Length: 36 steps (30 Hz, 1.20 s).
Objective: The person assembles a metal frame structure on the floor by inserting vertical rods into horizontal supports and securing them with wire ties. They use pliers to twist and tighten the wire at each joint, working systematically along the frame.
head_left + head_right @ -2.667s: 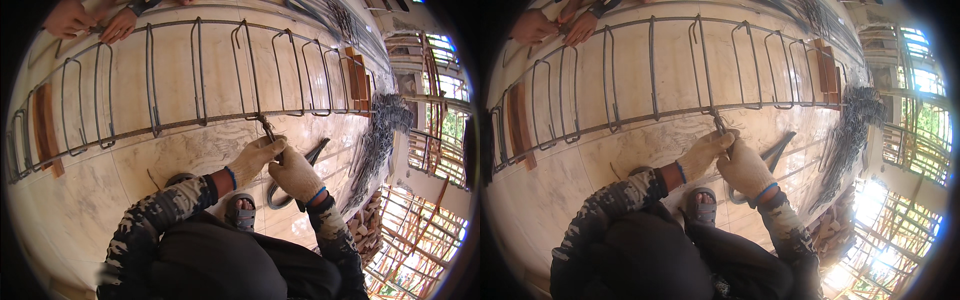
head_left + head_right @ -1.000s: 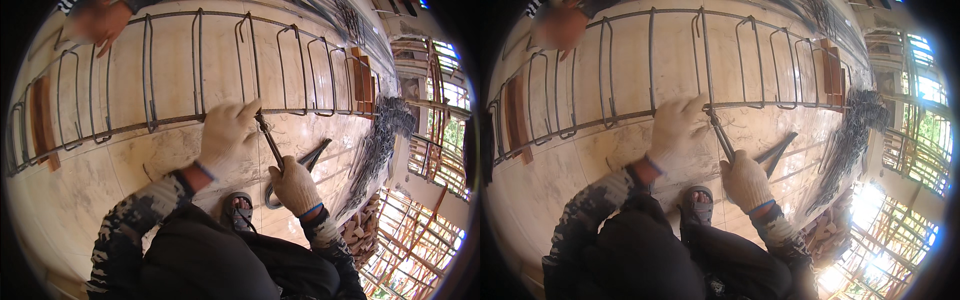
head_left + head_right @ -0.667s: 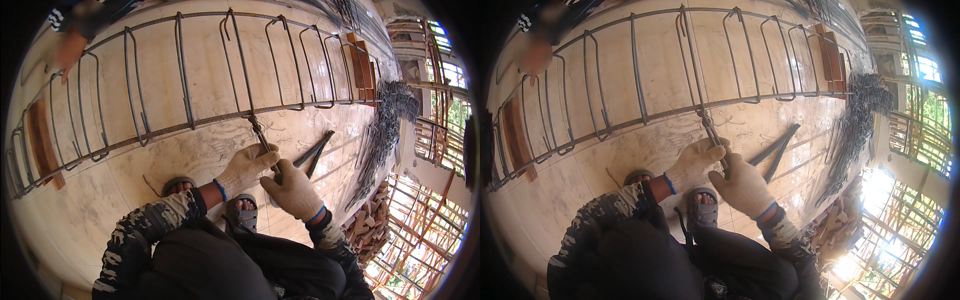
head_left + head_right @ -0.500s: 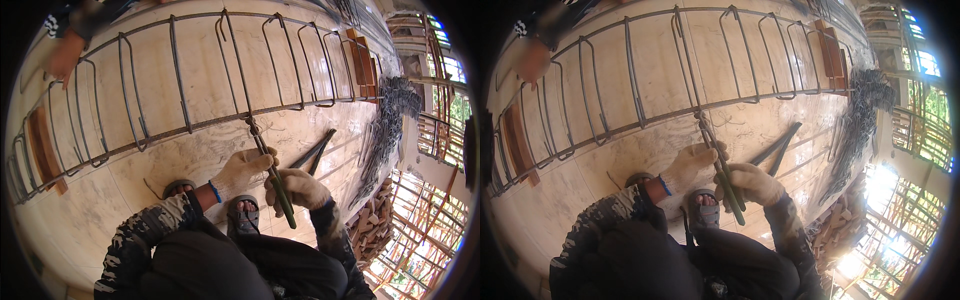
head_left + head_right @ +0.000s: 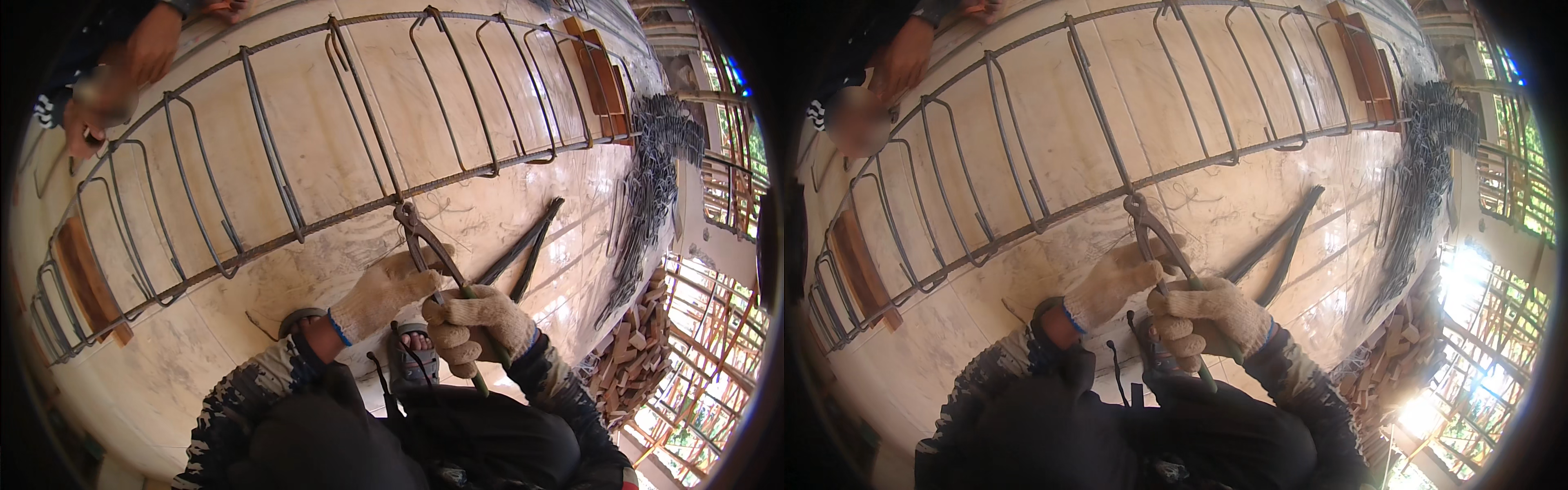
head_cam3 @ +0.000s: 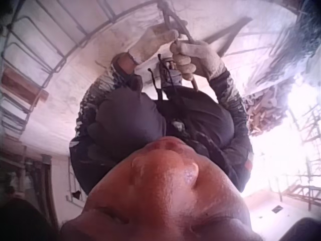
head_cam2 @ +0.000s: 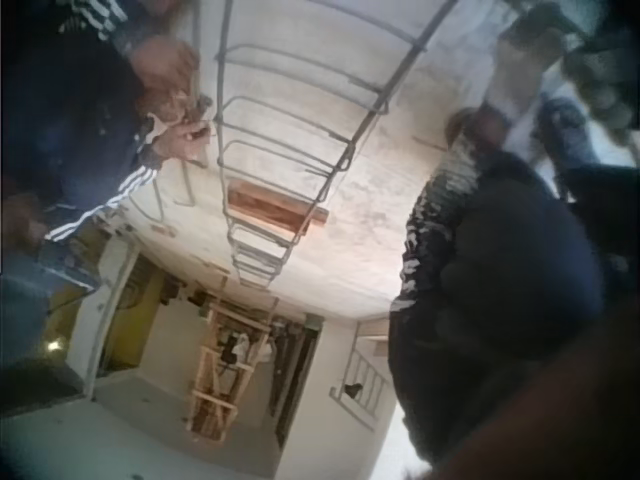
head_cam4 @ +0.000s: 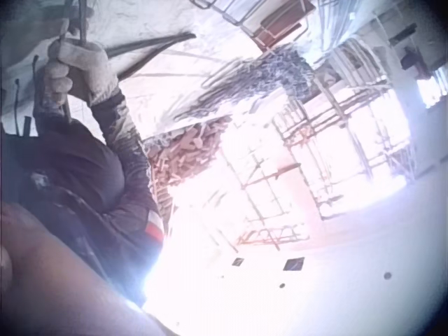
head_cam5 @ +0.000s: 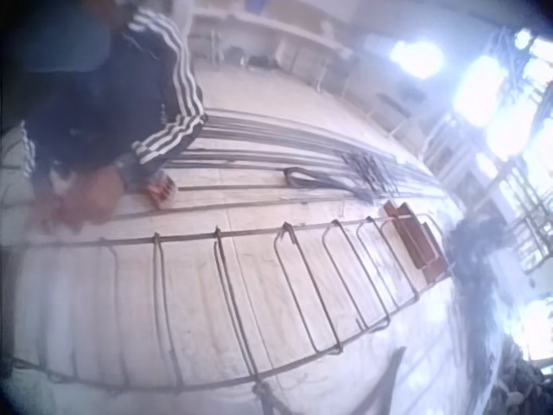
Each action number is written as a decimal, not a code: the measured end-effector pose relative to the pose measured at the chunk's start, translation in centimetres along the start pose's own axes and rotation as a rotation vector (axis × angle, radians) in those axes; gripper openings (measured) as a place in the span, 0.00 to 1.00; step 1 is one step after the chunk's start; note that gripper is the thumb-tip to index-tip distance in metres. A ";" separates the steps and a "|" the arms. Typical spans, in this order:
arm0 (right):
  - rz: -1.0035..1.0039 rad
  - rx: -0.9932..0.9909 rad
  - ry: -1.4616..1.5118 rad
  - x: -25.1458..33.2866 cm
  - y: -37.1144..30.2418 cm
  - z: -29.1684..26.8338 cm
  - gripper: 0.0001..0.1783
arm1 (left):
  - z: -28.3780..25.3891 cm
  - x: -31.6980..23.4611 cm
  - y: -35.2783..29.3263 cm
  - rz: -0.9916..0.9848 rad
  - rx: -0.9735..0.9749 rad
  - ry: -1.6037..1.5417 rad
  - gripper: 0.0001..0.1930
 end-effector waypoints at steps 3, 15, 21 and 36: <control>-0.017 -0.272 -0.365 1.3 -0.3 1.3 0.15 | 1.1 -0.1 -0.7 -0.112 0.042 -0.099 0.30; -0.230 0.144 0.121 -3.7 1.3 -4.1 0.24 | 4.3 -1.4 0.4 -0.356 -0.262 -0.206 0.18; -0.244 0.180 0.033 -3.7 2.4 -4.5 0.22 | 3.0 0.2 1.1 -0.353 -0.213 -0.081 0.21; -0.173 0.085 -0.015 -4.0 2.6 -3.8 0.22 | 2.8 -0.8 1.0 -0.307 0.022 -0.003 0.26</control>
Point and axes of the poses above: each hand's wrist, its own y-axis towards the middle knuckle, its own z-axis out of the palm, x = y × z, the point moved 4 cm from there along y, towards the middle knuckle, and after that the axes turned 3 degrees about x, right-handed, at the moved point
